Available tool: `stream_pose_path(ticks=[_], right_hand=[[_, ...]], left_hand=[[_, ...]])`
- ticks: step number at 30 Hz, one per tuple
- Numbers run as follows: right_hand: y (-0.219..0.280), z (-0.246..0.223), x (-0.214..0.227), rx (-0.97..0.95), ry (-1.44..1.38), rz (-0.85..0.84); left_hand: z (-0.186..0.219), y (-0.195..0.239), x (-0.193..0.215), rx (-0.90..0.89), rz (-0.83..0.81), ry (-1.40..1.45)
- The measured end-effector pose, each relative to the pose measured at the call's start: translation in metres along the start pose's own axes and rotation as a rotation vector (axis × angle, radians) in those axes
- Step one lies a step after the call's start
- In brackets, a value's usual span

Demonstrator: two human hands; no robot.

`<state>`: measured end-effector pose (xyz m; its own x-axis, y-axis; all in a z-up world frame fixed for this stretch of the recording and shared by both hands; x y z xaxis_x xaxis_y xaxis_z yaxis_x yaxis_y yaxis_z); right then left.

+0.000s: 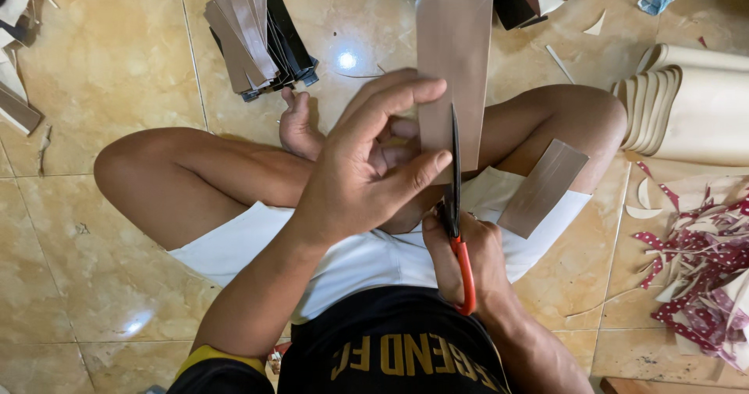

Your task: The person sits on the floor and uses scissors to cut rectangular sheets of brown material into smaller strips. They repeatedly cut the material and place the finished strips into a growing pile on the floor.

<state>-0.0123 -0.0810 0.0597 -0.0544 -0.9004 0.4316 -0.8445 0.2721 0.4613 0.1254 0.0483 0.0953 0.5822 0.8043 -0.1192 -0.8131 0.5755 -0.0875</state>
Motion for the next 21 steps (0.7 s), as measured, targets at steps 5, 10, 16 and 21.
stream_pose_path(ticks=[5,10,16,21], right_hand=[[-0.003,-0.011,-0.004,0.001,0.003,0.013],[-0.021,-0.016,0.003,-0.072,-0.026,-0.011],[-0.023,-0.02,0.002,-0.001,-0.004,0.036],[-0.018,-0.015,-0.001,0.098,-0.085,0.057]], left_hand=[[0.001,-0.005,0.009,-0.027,0.073,-0.137],[-0.002,0.0,-0.003,-0.067,0.041,-0.146],[-0.001,0.002,-0.005,-0.073,0.053,-0.131],[-0.001,-0.003,-0.001,-0.044,0.06,-0.078]])
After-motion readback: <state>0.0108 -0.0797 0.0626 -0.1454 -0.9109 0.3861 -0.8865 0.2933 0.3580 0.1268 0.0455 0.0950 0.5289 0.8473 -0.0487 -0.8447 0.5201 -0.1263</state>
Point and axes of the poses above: each hand's wrist, its own y-axis away from the middle knuckle, its own x-axis out of the back of the hand, z = x × y, the point moved 4 cm from there along -y, towards the middle knuckle, and after that the axes turned 8 degrees about -y, right-handed, at the moved point
